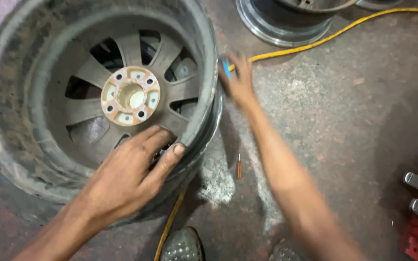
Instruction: The person scrubs the inner rim of a car wheel with a blue sponge, then removes the tire from the rim. The person proceeds to scrub the outer surface of the bare metal wheel rim with the same sponge, rotating the wheel to clean different sections.
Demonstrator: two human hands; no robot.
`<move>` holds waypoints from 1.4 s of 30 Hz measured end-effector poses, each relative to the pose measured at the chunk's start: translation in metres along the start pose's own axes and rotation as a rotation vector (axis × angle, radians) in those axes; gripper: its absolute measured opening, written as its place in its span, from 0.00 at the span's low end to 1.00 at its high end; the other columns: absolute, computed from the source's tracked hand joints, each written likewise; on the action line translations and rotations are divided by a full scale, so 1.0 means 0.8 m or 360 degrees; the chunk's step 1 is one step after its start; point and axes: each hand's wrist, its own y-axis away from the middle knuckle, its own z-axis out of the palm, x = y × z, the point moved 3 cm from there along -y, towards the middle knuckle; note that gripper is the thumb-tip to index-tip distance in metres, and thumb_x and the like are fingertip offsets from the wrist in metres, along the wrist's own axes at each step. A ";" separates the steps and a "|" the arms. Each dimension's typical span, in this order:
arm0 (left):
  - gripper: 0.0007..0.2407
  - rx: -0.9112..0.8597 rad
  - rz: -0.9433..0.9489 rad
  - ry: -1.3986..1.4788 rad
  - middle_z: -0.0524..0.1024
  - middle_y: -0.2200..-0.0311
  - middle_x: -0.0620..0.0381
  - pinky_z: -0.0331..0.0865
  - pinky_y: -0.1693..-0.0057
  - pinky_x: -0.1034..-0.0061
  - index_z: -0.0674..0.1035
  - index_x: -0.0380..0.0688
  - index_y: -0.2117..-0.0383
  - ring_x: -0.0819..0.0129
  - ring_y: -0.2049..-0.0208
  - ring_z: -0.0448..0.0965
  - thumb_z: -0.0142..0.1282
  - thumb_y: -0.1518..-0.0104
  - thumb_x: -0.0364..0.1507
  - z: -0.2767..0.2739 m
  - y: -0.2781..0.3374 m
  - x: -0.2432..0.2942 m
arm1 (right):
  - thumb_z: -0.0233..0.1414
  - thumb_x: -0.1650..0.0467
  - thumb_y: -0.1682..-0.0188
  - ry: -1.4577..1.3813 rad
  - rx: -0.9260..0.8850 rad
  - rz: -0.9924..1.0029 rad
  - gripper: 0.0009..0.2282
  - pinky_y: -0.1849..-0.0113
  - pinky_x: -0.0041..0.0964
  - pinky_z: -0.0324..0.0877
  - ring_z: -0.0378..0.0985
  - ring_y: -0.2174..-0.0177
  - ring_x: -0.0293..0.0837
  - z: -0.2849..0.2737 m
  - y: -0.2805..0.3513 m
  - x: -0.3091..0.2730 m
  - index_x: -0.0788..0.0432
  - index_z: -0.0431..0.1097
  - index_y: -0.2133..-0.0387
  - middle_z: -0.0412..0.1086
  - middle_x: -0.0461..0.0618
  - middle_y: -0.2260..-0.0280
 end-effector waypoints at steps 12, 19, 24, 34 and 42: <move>0.19 -0.0010 0.0009 0.0006 0.78 0.57 0.44 0.70 0.52 0.58 0.79 0.34 0.57 0.46 0.56 0.78 0.44 0.37 0.41 0.002 0.003 -0.008 | 0.61 0.65 0.50 0.0279 0.0202 0.0195 0.15 0.50 0.46 0.63 0.72 0.53 0.58 -0.018 0.028 -0.062 0.59 0.73 0.52 0.73 0.56 0.54; 0.19 0.0062 0.0035 0.0019 0.77 0.58 0.43 0.68 0.51 0.56 0.79 0.35 0.57 0.44 0.55 0.77 0.44 0.37 0.41 -0.002 0.004 -0.002 | 0.61 0.63 0.52 0.0410 0.0091 0.0329 0.11 0.47 0.52 0.63 0.71 0.51 0.57 -0.042 0.093 -0.105 0.53 0.76 0.58 0.76 0.52 0.56; 0.19 -0.0002 -0.0005 0.0019 0.77 0.59 0.45 0.69 0.51 0.57 0.79 0.37 0.57 0.45 0.55 0.77 0.42 0.36 0.41 -0.001 0.007 -0.006 | 0.61 0.65 0.55 0.0413 0.0094 0.0070 0.19 0.50 0.54 0.61 0.69 0.52 0.60 -0.016 -0.004 -0.060 0.56 0.73 0.50 0.73 0.55 0.54; 0.19 0.0058 0.0046 0.0047 0.77 0.57 0.45 0.68 0.51 0.57 0.78 0.35 0.56 0.45 0.54 0.77 0.46 0.37 0.41 -0.002 0.006 0.001 | 0.62 0.69 0.54 0.0371 0.0117 0.0143 0.12 0.49 0.51 0.64 0.74 0.54 0.57 -0.028 0.047 -0.075 0.56 0.76 0.57 0.76 0.55 0.57; 0.18 0.0293 0.0496 -0.0578 0.78 0.57 0.50 0.68 0.52 0.61 0.80 0.40 0.60 0.53 0.58 0.77 0.55 0.43 0.44 -0.007 0.061 -0.036 | 0.54 0.73 0.44 -0.0321 0.0227 0.0645 0.06 0.57 0.36 0.69 0.71 0.63 0.41 -0.028 0.148 -0.172 0.63 0.70 0.57 0.71 0.53 0.66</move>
